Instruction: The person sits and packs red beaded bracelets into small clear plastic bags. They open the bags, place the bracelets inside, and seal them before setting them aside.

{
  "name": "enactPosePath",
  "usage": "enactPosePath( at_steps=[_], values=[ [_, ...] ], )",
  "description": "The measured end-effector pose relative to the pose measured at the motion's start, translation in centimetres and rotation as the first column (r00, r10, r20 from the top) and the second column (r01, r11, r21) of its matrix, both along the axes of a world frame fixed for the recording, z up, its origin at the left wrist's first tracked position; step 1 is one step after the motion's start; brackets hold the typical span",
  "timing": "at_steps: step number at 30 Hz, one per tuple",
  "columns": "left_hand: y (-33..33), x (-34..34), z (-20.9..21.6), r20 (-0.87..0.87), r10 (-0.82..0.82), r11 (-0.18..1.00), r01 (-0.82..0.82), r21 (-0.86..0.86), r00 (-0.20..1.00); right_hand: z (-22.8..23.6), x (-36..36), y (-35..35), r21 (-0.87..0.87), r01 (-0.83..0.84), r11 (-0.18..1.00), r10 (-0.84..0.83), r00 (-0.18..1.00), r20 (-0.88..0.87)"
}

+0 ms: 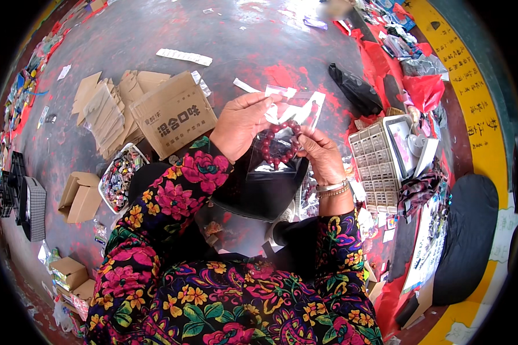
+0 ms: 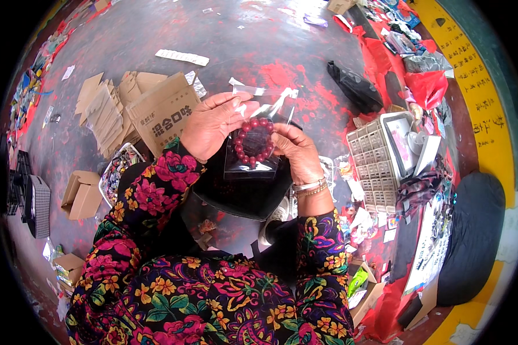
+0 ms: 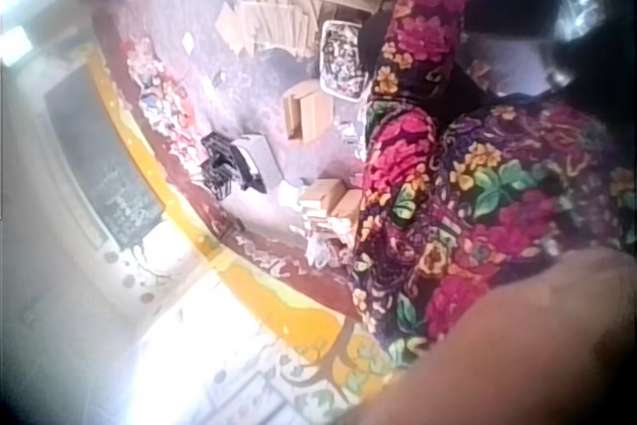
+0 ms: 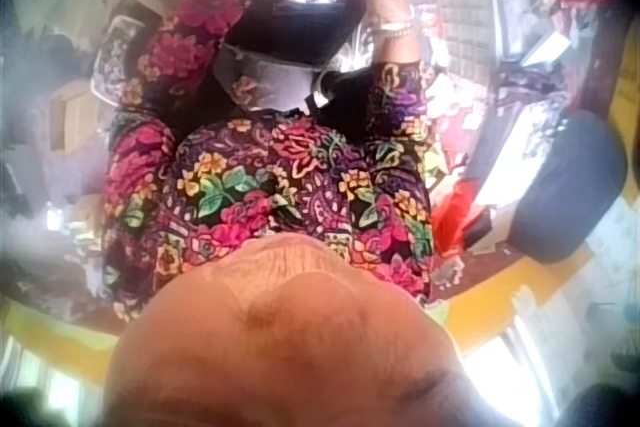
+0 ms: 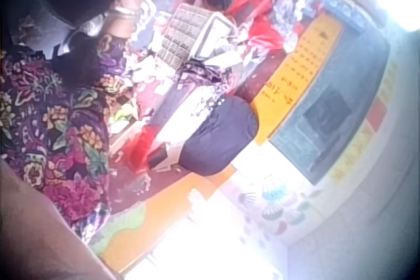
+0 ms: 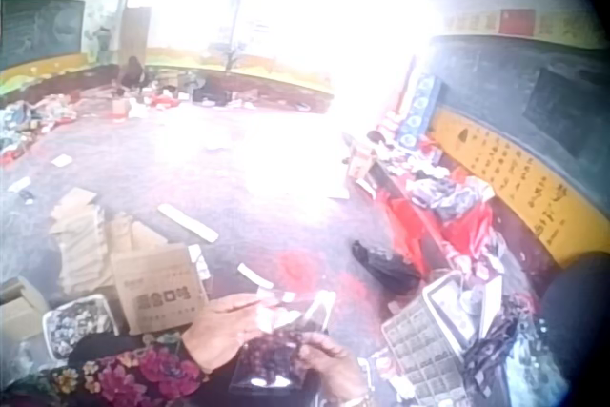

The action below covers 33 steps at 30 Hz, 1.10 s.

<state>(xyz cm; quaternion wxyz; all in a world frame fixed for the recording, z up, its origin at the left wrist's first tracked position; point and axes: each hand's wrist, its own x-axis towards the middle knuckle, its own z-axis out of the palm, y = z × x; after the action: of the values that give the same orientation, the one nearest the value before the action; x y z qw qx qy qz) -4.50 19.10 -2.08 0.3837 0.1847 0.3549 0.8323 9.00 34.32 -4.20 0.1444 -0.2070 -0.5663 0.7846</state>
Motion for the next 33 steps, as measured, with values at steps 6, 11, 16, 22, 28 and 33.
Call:
enactPosePath(
  at_steps=[6, 11, 16, 22, 28, 33],
  values=[
    [0.3, 0.5, 0.2, -0.087, 0.02, 0.997, -0.026, -0.066, 0.996, 0.8, -0.8, -0.6, 0.736, 0.501, 0.455, -0.411, 0.852, -0.325],
    [1.0, 1.2, -0.3, -0.224, -0.006, 0.993, -0.02, -0.115, 0.975, 4.3, -2.0, -3.8, 0.794, 0.571, 0.211, -0.169, 0.821, -0.546],
    [1.4, 2.0, -1.1, -0.56, 0.065, 0.984, -0.147, -0.103, 0.826, 4.1, -3.3, -4.3, 0.809, 0.567, 0.156, -0.161, 0.822, -0.546],
    [1.3, 2.2, -1.4, -0.843, 0.146, 0.937, -0.345, -0.049, 0.518, 4.0, -3.1, -3.9, 0.849, 0.523, -0.083, -0.114, 0.841, -0.529],
    [1.3, 2.0, -1.1, -0.919, 0.172, 0.929, -0.37, 0.031, 0.354, 4.2, -2.9, -3.8, 0.82, 0.431, -0.377, -0.047, 0.875, -0.482],
    [0.7, 2.0, -0.8, -0.959, 0.058, 0.924, -0.379, -0.053, 0.277, 4.6, -2.9, -4.1, 0.83, 0.424, -0.363, -0.027, 0.886, -0.464]
  ],
)
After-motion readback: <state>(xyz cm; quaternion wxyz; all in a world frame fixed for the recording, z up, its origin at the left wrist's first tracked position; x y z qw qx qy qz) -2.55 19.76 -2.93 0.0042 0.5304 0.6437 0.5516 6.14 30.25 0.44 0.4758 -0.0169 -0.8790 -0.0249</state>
